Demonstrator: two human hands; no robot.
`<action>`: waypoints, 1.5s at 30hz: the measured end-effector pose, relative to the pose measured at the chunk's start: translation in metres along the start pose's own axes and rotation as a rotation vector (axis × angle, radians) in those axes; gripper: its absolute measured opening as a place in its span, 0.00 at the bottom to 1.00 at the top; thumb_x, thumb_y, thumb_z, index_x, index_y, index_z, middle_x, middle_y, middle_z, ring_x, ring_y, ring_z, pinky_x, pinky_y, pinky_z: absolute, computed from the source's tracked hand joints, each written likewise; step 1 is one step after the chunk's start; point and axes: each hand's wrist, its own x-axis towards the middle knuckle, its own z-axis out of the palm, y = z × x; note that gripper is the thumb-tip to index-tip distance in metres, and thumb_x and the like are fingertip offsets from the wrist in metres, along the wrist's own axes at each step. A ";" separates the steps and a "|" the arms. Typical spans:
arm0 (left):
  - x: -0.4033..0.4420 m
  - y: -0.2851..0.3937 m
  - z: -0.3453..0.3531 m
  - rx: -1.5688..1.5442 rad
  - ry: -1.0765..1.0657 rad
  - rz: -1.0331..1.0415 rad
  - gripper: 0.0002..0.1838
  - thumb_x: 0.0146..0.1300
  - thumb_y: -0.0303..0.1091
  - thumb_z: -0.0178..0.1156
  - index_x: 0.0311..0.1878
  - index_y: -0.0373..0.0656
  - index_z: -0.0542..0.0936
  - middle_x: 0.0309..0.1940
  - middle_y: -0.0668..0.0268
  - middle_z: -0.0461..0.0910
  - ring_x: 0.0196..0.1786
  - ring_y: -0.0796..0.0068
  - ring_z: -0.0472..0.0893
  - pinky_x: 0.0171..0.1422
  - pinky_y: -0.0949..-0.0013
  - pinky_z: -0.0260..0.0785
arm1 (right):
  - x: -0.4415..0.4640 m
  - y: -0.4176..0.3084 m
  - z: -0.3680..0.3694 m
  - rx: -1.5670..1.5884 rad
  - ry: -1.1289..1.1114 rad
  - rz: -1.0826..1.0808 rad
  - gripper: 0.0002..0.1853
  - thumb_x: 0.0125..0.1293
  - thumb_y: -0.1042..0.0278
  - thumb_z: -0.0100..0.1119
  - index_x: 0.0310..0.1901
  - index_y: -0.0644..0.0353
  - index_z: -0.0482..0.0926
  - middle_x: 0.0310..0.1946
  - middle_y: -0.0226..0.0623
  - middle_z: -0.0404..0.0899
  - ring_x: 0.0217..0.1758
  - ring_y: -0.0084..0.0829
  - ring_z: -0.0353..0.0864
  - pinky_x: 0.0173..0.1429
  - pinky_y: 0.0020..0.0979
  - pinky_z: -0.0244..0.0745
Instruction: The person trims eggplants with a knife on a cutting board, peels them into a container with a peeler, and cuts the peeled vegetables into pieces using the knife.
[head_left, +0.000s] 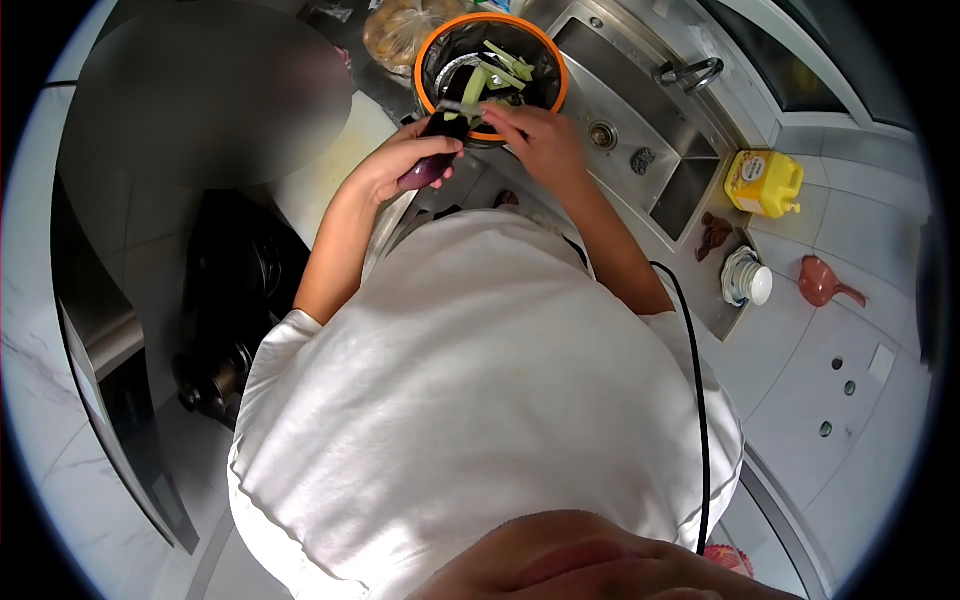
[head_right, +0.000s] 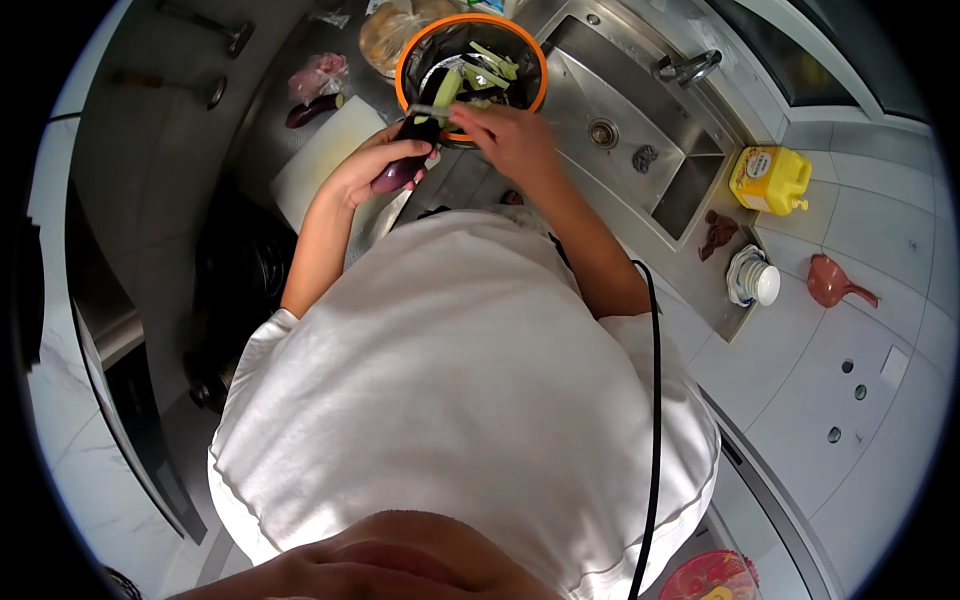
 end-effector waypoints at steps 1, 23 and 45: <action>-0.001 -0.001 -0.002 0.029 -0.031 -0.018 0.19 0.70 0.34 0.68 0.59 0.40 0.76 0.44 0.65 0.83 0.34 0.77 0.83 0.32 0.73 0.78 | 0.003 0.009 0.002 0.000 0.003 0.001 0.12 0.72 0.57 0.69 0.54 0.41 0.91 0.36 0.33 0.90 0.33 0.38 0.88 0.34 0.36 0.81; -0.004 -0.009 0.015 0.396 0.077 0.112 0.26 0.61 0.33 0.76 0.60 0.35 0.80 0.32 0.67 0.84 0.26 0.81 0.81 0.24 0.74 0.73 | 0.010 0.046 -0.011 -0.299 0.102 0.390 0.13 0.74 0.54 0.67 0.57 0.33 0.90 0.31 0.43 0.88 0.22 0.33 0.83 0.28 0.34 0.76; 0.028 0.025 0.021 1.129 0.403 0.208 0.29 0.54 0.42 0.79 0.56 0.33 0.87 0.37 0.59 0.91 0.38 0.71 0.88 0.47 0.65 0.78 | 0.007 -0.005 -0.004 0.013 0.241 0.030 0.12 0.73 0.54 0.69 0.55 0.39 0.91 0.31 0.31 0.90 0.23 0.27 0.85 0.25 0.29 0.72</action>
